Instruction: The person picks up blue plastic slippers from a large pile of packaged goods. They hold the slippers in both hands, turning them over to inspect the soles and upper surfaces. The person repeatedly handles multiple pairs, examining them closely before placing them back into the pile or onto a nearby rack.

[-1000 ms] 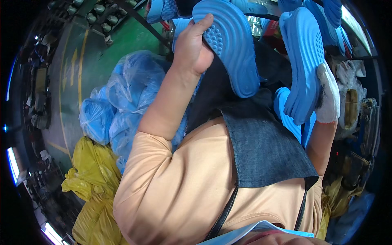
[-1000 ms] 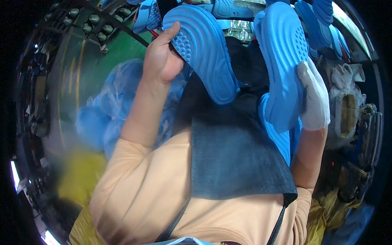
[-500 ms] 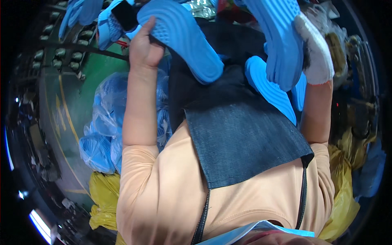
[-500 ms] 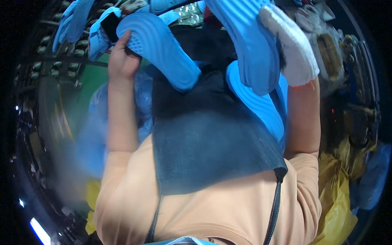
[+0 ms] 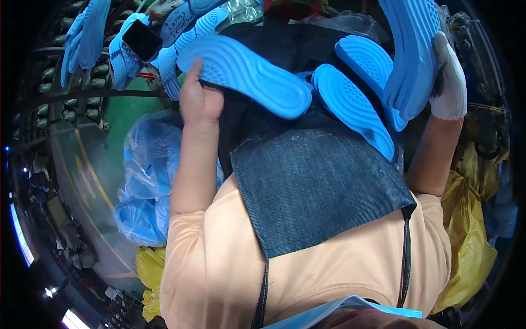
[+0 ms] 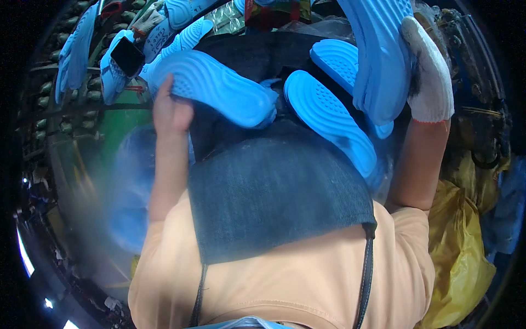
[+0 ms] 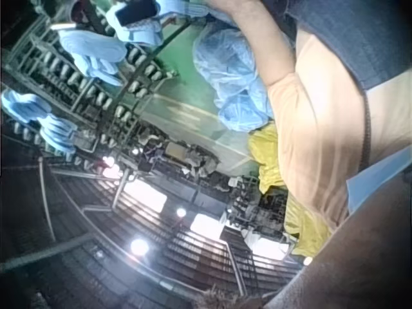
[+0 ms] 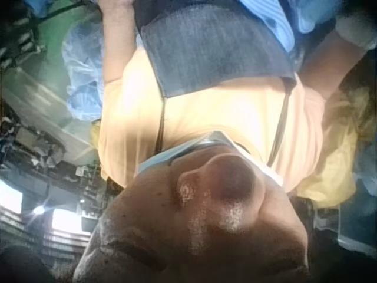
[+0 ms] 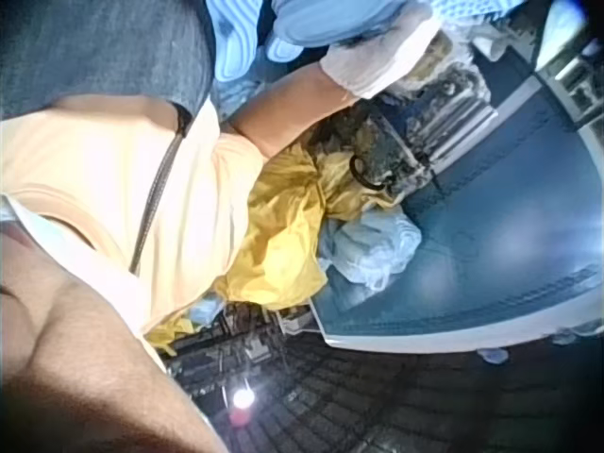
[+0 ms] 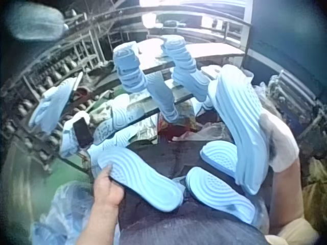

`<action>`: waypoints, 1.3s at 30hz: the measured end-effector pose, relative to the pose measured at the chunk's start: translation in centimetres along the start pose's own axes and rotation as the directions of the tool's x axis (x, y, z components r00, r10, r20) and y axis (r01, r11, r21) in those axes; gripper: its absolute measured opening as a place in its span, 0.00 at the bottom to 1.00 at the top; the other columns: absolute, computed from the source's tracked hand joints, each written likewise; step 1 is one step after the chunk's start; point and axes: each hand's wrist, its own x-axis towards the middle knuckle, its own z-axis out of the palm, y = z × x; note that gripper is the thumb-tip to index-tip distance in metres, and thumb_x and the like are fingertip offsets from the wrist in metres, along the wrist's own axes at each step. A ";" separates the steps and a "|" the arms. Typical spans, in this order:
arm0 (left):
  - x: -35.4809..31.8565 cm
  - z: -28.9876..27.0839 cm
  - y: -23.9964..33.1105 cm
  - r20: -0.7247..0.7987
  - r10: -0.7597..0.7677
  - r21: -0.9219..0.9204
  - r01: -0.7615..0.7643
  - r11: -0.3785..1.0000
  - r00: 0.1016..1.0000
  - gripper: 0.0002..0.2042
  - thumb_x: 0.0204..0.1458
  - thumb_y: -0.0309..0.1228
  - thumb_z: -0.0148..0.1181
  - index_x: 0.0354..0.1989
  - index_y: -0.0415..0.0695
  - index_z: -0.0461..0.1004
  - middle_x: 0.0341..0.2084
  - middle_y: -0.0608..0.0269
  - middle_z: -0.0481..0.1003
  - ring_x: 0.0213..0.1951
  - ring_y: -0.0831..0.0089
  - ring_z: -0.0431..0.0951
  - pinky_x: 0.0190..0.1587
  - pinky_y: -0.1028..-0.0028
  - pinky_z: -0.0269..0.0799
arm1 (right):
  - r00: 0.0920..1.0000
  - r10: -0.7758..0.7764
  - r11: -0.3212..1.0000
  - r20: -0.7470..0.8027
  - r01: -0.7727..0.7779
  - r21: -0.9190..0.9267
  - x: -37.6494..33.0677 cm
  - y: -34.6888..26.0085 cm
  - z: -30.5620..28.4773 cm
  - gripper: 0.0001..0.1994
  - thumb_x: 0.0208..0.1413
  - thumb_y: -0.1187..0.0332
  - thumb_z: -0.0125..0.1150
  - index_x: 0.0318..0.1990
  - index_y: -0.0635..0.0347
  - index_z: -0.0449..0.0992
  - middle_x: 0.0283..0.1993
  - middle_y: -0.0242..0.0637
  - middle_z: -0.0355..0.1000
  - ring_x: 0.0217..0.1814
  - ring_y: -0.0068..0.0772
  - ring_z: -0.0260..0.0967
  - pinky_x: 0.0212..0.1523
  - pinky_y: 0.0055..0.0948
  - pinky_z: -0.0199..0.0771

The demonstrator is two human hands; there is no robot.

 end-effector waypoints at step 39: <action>-6.4 10.1 -2.1 0.422 -0.272 0.074 0.266 0.961 0.865 0.17 0.52 0.31 0.63 0.49 0.41 0.70 0.42 0.58 0.76 0.45 0.62 0.76 0.54 0.61 0.70 | 0.941 0.299 0.230 0.157 0.089 -0.969 -9.2 5.4 3.9 0.39 0.39 0.53 0.72 0.55 0.69 0.63 0.51 0.58 0.68 0.55 0.57 0.66 0.54 0.44 0.68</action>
